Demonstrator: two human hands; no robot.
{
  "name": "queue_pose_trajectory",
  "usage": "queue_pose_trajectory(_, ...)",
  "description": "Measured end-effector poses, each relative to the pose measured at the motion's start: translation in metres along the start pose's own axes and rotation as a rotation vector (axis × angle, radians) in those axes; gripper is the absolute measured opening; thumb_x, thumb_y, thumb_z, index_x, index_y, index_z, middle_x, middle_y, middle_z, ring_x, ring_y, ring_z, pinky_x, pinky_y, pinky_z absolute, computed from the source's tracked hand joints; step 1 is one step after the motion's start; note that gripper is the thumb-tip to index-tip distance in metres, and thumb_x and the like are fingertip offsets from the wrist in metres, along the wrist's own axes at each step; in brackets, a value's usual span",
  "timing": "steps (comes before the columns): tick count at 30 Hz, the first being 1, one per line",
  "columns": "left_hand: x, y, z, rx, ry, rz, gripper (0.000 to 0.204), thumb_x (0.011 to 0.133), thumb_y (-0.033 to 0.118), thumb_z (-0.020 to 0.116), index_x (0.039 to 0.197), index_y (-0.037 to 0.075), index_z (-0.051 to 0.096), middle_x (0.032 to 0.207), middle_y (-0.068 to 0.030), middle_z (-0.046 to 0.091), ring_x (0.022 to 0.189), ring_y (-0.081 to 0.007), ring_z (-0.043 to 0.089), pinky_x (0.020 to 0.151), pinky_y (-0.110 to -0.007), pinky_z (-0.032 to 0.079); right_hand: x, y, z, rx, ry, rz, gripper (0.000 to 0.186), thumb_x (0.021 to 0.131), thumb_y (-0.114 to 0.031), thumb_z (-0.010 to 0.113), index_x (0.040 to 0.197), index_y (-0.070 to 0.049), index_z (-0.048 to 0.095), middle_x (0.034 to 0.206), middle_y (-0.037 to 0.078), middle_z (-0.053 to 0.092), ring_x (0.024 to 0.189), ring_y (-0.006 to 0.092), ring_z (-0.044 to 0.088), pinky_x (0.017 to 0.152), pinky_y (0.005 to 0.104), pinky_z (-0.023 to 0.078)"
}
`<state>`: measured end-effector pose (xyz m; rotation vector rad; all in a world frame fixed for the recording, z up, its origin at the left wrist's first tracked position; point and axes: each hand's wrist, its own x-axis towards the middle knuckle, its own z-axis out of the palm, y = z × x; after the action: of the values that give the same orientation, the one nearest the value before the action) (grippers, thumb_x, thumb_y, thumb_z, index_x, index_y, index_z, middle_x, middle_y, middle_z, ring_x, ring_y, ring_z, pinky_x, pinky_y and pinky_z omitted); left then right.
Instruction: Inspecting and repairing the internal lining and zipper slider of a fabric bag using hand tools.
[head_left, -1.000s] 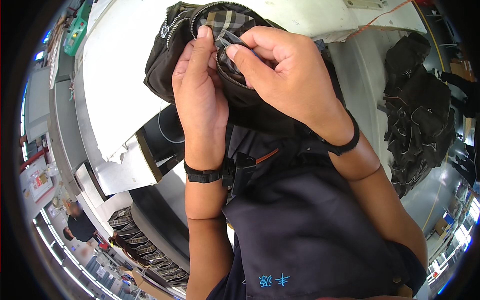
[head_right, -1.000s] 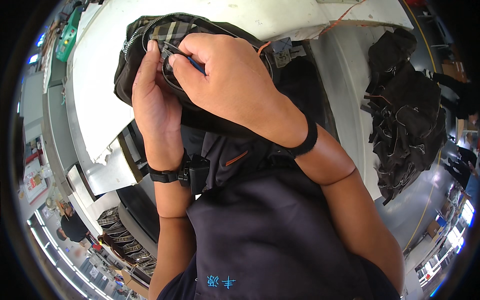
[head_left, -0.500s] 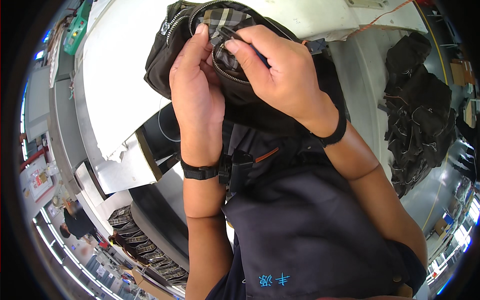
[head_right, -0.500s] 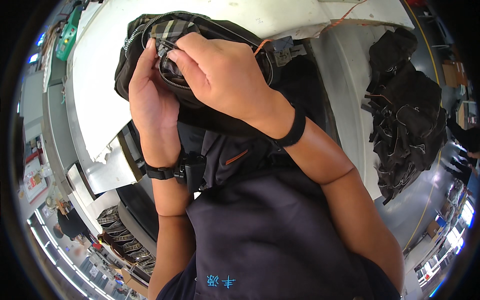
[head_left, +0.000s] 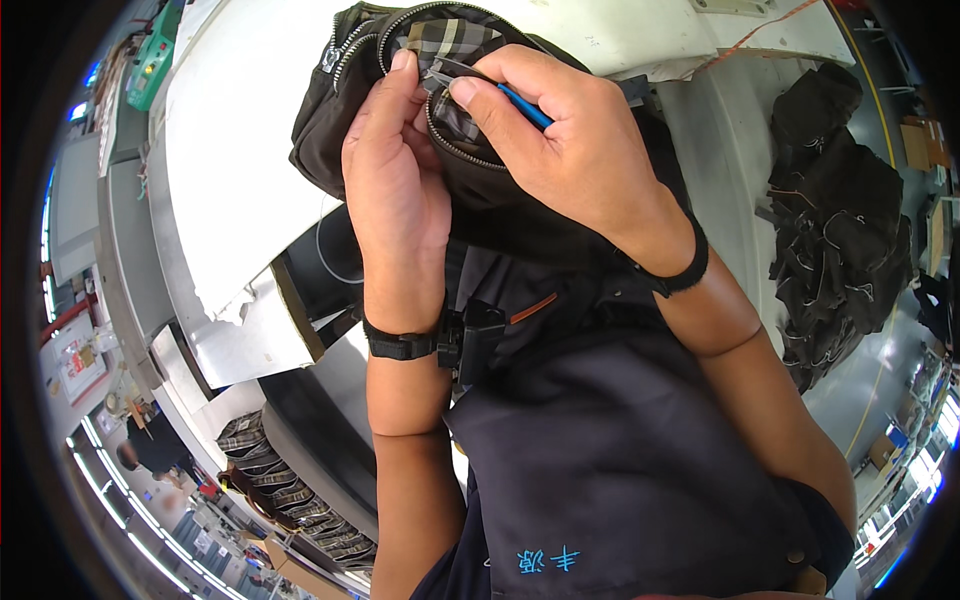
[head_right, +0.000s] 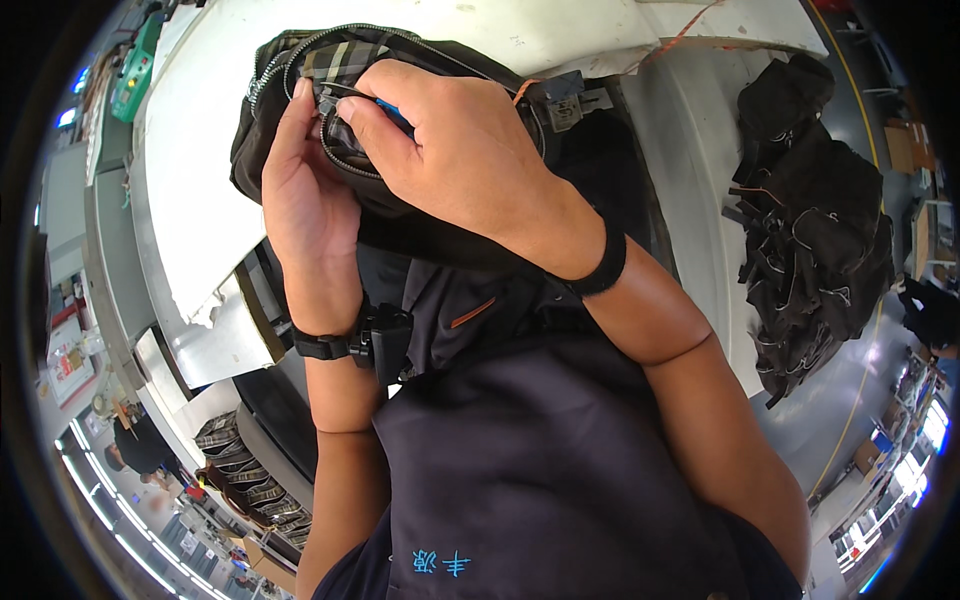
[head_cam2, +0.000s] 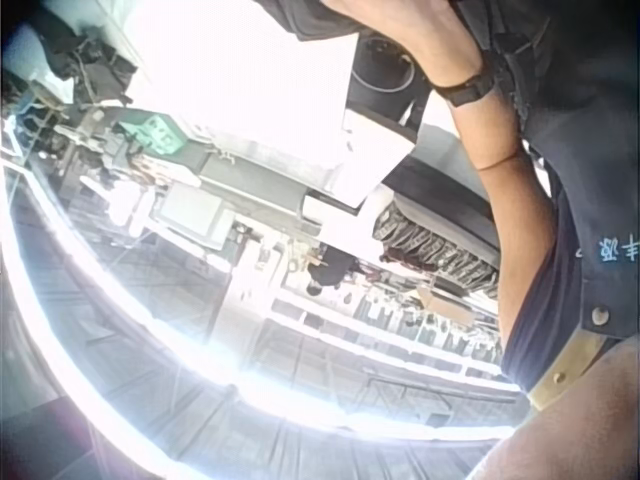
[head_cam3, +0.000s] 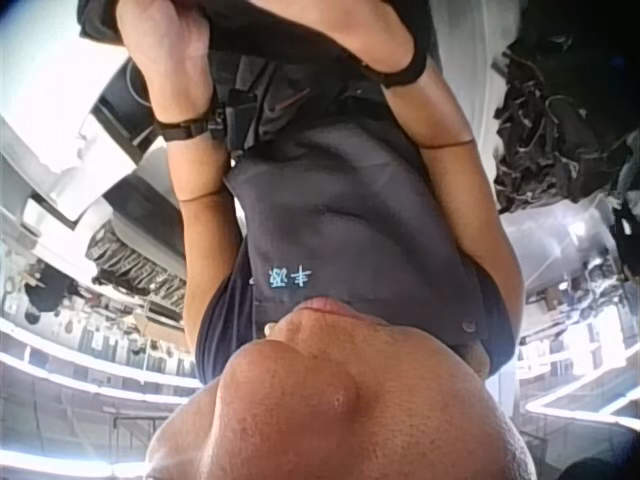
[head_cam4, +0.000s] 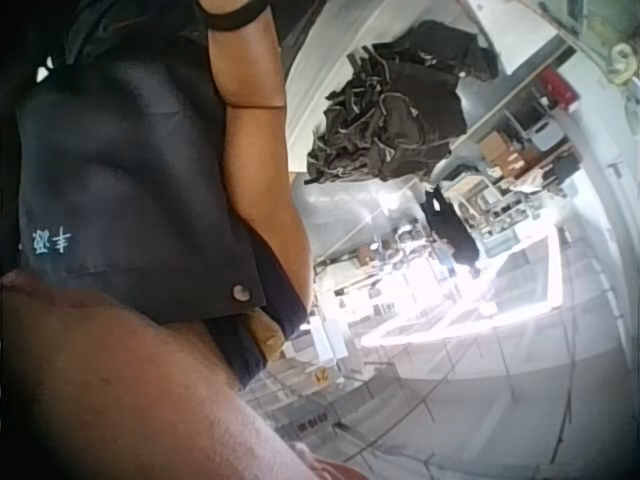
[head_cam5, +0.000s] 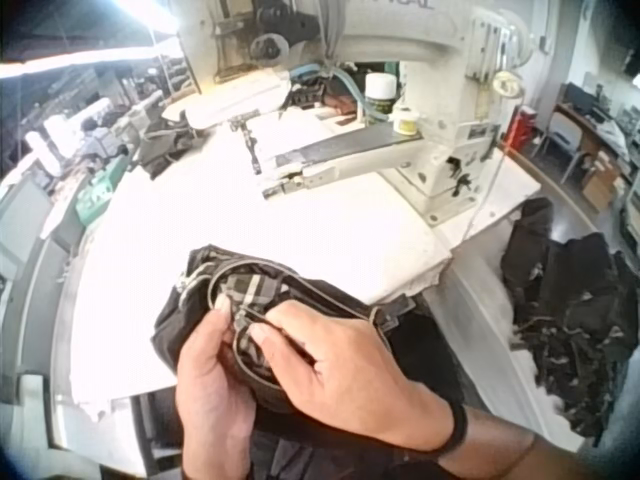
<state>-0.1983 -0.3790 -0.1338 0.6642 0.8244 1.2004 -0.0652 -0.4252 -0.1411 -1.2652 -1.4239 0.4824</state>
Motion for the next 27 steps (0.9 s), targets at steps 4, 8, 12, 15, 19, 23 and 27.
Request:
queue_pose_trajectory(4,0.000,0.000,0.002,-0.004,-0.001,0.005,0.018,0.102,0.016,0.064,0.106,0.001,0.074,0.094,-0.0047,0.074,0.082,-0.0100,0.068,0.075,-0.022,0.053,-0.001,-0.001,-0.001,0.014,-0.026,0.064,0.015,0.098,-0.016,0.070,0.101,-0.001,0.069,0.079,0.010,0.066,0.065,0.0153,0.056,0.062,0.0284,0.048)
queue_pose_trajectory(8,0.001,-0.001,0.002,-0.002,0.008,0.004,0.018,0.102,0.015,0.064,0.106,0.001,0.073,0.094,-0.0048,0.074,0.083,-0.0098,0.068,0.075,-0.022,0.052,-0.002,-0.003,0.001,-0.014,-0.021,0.081,0.014,0.098,-0.016,0.070,0.101,-0.001,0.069,0.080,0.011,0.066,0.066,0.0154,0.057,0.063,0.0280,0.049)
queue_pose_trajectory(12,0.002,-0.002,0.000,0.002,0.018,0.004,0.018,0.102,0.016,0.063,0.105,0.001,0.073,0.094,-0.0050,0.074,0.083,-0.0095,0.067,0.075,-0.022,0.052,-0.002,0.008,0.008,-0.121,0.114,-0.138,0.016,0.097,-0.018,0.068,0.092,-0.004,0.065,0.072,0.014,0.067,0.061,0.0322,0.064,0.053,0.0375,0.048)
queue_pose_trajectory(15,0.003,0.003,-0.003,-0.002,-0.044,-0.040,0.021,0.103,0.018,0.061,0.106,0.001,0.073,0.094,-0.0049,0.073,0.082,-0.0095,0.067,0.074,-0.022,0.051,-0.001,0.015,0.011,-0.011,0.140,-0.170,0.016,0.098,-0.019,0.069,0.094,-0.003,0.067,0.074,0.013,0.067,0.060,0.0271,0.064,0.055,0.0340,0.049)
queue_pose_trajectory(19,0.006,0.002,-0.014,0.008,-0.094,-0.093,0.021,0.105,0.017,0.059,0.115,0.002,0.069,0.105,-0.0059,0.073,0.095,-0.0146,0.069,0.086,-0.027,0.055,0.005,0.013,0.003,0.313,0.036,0.087,0.022,0.099,-0.021,0.069,0.097,0.000,0.069,0.074,0.009,0.067,0.063,0.0140,0.059,0.060,0.0278,0.048)
queue_pose_trajectory(23,0.001,0.002,-0.008,0.033,-0.109,-0.062,0.019,0.104,0.018,0.061,0.112,0.003,0.070,0.105,-0.0052,0.073,0.095,-0.0140,0.069,0.085,-0.027,0.055,0.004,0.012,-0.001,0.297,0.010,0.173,0.023,0.099,-0.022,0.069,0.094,0.001,0.069,0.073,0.008,0.066,0.063,0.0118,0.056,0.059,0.0280,0.046)
queue_pose_trajectory(27,-0.002,-0.002,-0.002,0.141,-0.024,-0.015,0.025,0.103,0.025,0.065,0.105,0.002,0.073,0.094,-0.0022,0.073,0.079,-0.0077,0.065,0.071,-0.021,0.049,-0.001,0.007,-0.004,0.285,0.041,0.221,0.023,0.096,-0.022,0.071,0.090,0.001,0.071,0.067,0.007,0.063,0.059,0.0113,0.052,0.056,0.0281,0.043)
